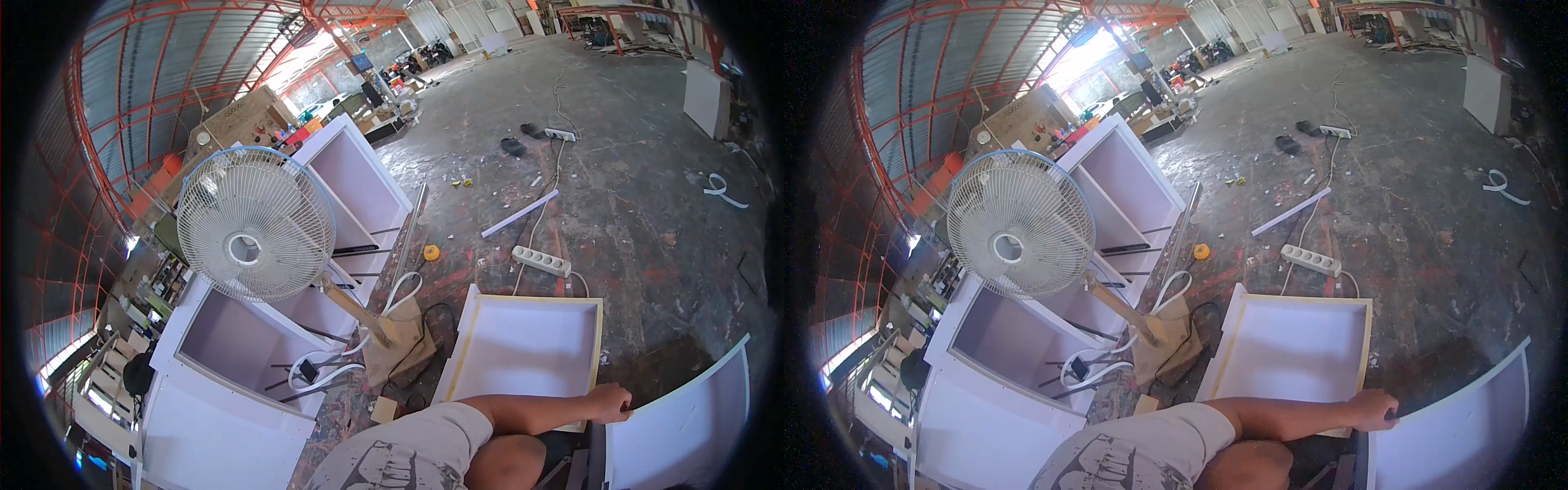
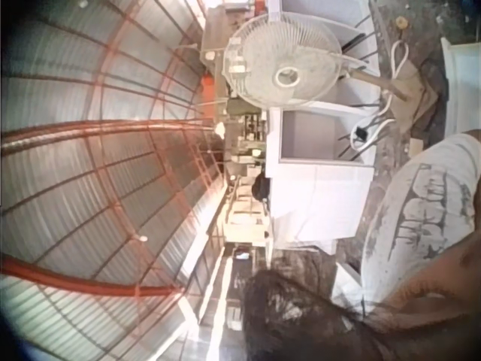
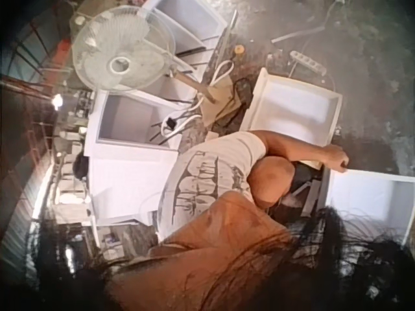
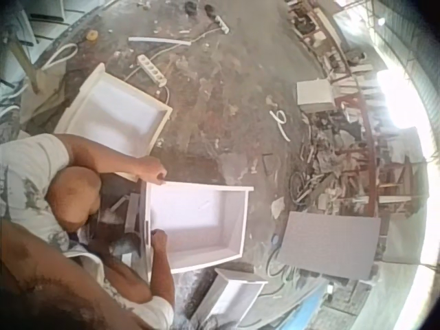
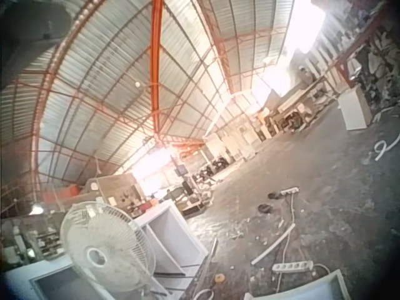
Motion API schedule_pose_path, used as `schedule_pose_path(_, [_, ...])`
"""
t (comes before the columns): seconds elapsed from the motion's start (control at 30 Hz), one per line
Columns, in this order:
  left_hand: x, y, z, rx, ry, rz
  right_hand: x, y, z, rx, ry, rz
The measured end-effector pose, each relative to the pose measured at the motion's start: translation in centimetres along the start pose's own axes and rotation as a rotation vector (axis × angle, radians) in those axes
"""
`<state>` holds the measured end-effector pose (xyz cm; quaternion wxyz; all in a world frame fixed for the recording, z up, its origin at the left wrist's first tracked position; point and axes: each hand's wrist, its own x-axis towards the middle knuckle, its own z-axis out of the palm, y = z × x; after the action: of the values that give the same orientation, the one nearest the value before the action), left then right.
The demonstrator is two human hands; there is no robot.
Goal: The person applies adhesive tape strips to the edges of a wooden box, cuts the tape with a utility knife, and presses tape strips firmly along the box edges and inside corners by hand.
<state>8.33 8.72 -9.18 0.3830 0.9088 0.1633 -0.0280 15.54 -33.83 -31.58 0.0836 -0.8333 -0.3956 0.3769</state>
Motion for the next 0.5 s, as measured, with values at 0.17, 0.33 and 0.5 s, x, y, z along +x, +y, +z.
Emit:
schedule_pose_path(0.17, [0.2,-0.4,-0.7,0.008,-0.091,-0.022,0.4,4.9,3.3,-0.122,-0.007,-0.053])
schedule_pose_path(0.33, [0.0,0.4,-1.6,-0.037,-0.103,-0.058,-0.6,5.6,3.6,-0.315,-0.117,-0.062])
schedule_pose_path(0.5, [0.1,-0.3,-1.1,-0.068,-0.094,-0.055,-0.9,6.4,3.9,-0.420,-0.172,-0.057])
